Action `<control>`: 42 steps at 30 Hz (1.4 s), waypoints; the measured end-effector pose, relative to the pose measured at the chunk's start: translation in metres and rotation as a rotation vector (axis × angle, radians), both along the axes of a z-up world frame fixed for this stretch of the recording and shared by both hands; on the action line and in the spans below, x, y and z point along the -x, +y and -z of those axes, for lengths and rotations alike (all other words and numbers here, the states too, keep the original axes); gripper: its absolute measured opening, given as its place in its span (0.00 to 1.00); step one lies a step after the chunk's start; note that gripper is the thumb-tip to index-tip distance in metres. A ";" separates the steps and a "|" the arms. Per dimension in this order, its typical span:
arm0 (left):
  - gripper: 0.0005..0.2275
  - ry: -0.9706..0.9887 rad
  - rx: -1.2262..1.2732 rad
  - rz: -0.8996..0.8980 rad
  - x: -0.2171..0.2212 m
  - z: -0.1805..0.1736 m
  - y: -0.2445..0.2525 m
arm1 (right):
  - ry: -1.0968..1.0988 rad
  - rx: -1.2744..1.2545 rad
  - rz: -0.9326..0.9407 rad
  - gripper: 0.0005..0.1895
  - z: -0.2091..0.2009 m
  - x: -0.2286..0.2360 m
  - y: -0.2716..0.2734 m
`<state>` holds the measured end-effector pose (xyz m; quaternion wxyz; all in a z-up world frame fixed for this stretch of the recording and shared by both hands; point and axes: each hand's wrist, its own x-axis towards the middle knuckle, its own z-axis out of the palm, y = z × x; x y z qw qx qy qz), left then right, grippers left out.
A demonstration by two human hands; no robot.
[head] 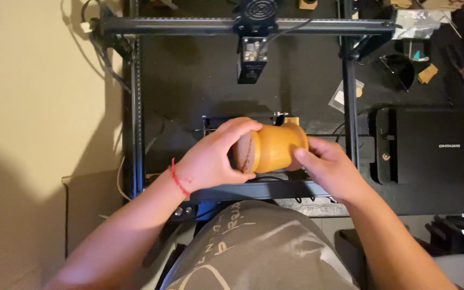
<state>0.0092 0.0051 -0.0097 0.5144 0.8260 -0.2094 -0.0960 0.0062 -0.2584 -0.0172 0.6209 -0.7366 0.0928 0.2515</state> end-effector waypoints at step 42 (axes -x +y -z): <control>0.38 0.047 -0.935 0.021 -0.043 0.155 0.070 | 0.109 0.145 0.118 0.12 0.105 -0.052 0.075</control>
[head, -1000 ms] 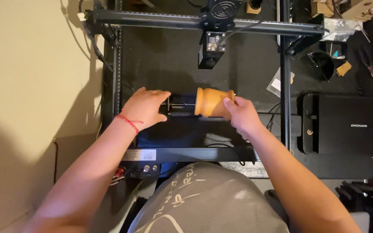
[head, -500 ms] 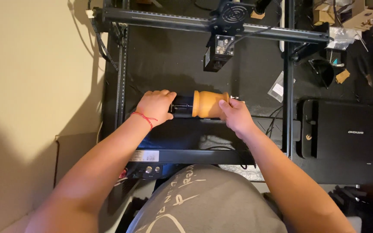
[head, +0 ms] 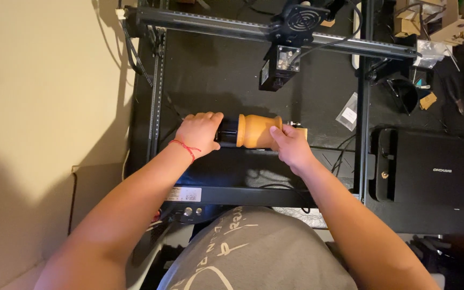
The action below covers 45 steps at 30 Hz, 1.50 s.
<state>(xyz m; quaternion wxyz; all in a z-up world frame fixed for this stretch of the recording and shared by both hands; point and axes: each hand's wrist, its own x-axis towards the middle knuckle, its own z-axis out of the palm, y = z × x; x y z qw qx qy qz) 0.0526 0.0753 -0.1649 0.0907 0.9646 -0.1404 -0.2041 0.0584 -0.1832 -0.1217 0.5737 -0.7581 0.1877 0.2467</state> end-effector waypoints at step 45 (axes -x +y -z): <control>0.41 0.040 -0.185 0.311 -0.037 -0.086 -0.119 | -0.085 -0.106 0.068 0.15 -0.009 0.044 -0.135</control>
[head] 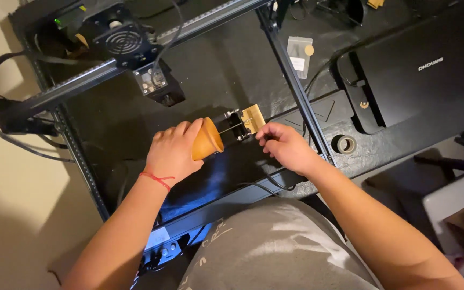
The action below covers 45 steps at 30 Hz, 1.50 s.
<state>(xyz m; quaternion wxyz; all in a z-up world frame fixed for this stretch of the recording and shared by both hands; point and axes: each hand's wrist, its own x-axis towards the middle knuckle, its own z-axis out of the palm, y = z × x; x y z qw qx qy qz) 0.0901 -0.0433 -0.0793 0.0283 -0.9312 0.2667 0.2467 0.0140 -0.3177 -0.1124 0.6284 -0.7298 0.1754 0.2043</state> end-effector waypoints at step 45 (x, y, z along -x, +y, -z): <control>0.33 0.130 0.250 -0.284 0.017 -0.008 0.055 | 0.075 -0.209 0.134 0.16 0.011 -0.006 -0.004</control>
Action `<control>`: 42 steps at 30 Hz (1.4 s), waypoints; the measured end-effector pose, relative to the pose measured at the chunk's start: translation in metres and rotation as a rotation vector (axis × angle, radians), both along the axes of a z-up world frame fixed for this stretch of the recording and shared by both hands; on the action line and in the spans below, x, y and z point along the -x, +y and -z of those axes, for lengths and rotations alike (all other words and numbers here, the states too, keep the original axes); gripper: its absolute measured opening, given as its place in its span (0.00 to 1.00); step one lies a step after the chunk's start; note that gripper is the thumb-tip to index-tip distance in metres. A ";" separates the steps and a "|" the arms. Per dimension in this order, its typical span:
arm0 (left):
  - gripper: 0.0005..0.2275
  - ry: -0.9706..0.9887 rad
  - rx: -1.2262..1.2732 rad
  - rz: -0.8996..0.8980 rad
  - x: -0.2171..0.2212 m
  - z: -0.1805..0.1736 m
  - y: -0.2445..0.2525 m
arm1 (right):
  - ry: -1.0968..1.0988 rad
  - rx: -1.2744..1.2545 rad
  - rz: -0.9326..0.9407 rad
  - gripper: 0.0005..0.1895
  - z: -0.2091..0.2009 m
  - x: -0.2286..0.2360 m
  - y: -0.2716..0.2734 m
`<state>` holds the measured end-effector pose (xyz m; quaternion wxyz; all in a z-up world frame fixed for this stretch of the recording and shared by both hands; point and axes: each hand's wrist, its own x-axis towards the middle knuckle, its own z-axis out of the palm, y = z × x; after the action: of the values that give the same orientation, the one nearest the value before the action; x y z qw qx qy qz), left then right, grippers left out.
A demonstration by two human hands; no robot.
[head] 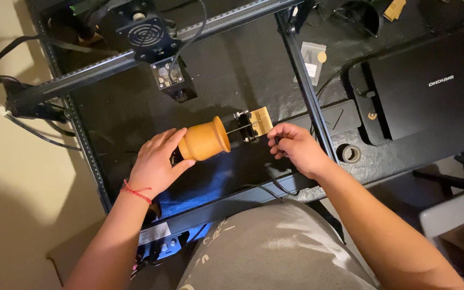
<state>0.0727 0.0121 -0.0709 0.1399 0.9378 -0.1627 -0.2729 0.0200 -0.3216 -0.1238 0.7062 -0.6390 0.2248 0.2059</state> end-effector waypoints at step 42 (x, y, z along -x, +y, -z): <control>0.36 -0.042 -0.017 -0.089 0.027 0.030 0.058 | -0.277 -0.207 0.291 0.14 -0.010 0.090 -0.051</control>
<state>0.0453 0.0699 -0.1007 0.1406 0.9507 -0.1213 -0.2482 -0.0697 -0.3725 -0.1138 0.8144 -0.5460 0.1933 0.0341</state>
